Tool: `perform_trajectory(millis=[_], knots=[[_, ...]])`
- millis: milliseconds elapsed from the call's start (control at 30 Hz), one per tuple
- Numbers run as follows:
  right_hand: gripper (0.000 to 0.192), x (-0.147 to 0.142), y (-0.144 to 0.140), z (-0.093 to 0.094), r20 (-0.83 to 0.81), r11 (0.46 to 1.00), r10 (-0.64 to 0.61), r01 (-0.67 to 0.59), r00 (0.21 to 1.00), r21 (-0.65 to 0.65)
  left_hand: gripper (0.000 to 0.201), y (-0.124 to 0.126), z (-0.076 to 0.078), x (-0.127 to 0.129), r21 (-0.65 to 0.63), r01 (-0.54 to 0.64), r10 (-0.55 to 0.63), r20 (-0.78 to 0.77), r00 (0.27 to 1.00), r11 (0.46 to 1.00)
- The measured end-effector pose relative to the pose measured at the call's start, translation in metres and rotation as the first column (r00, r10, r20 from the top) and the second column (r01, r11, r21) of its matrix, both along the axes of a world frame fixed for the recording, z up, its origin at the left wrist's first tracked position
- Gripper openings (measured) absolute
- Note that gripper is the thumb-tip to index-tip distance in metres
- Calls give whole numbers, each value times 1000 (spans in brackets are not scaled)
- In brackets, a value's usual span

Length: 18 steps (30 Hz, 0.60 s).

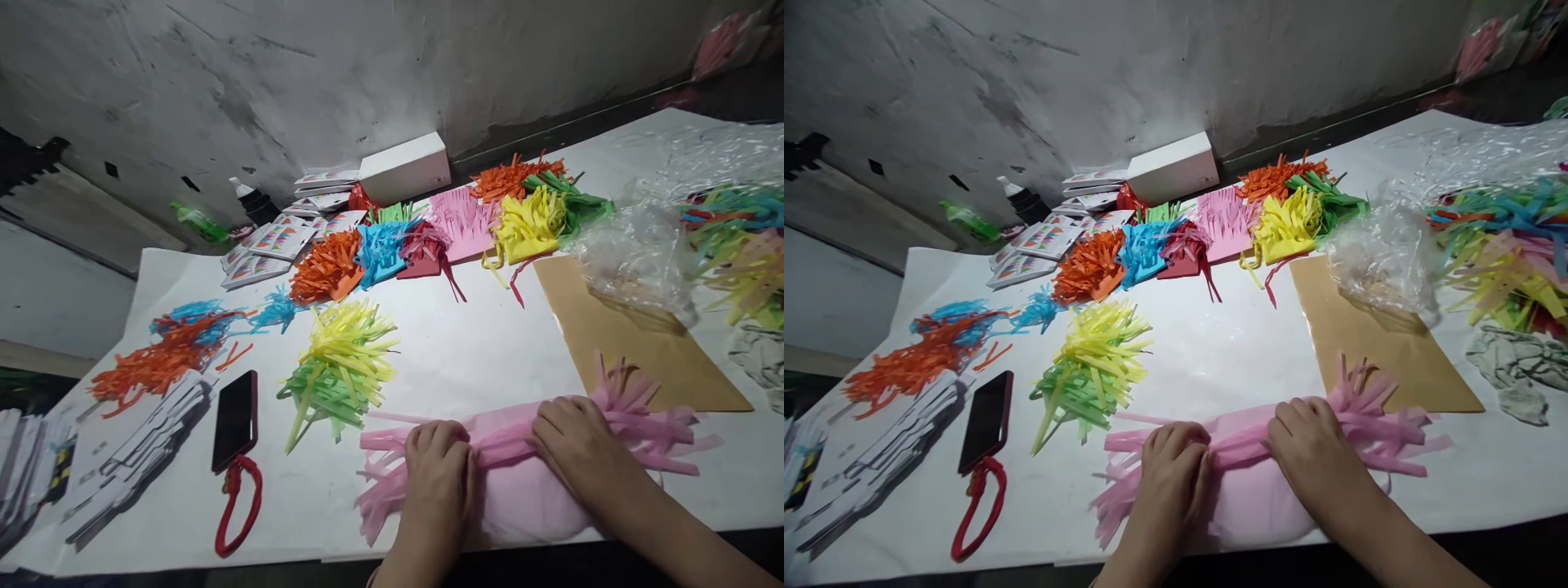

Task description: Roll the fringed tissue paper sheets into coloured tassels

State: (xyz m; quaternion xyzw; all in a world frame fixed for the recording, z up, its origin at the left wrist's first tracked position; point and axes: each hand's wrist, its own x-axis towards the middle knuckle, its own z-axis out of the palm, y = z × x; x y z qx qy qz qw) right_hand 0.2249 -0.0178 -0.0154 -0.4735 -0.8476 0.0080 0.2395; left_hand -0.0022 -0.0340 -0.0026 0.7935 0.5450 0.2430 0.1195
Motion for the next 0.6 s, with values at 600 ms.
perform_trajectory(millis=[600], knots=[[34, -8, 2, 10, -34, 958, 271, -266, 962, 105, 4, 9, 8, 1, -35, -69, 64, -144, 988, 997]])
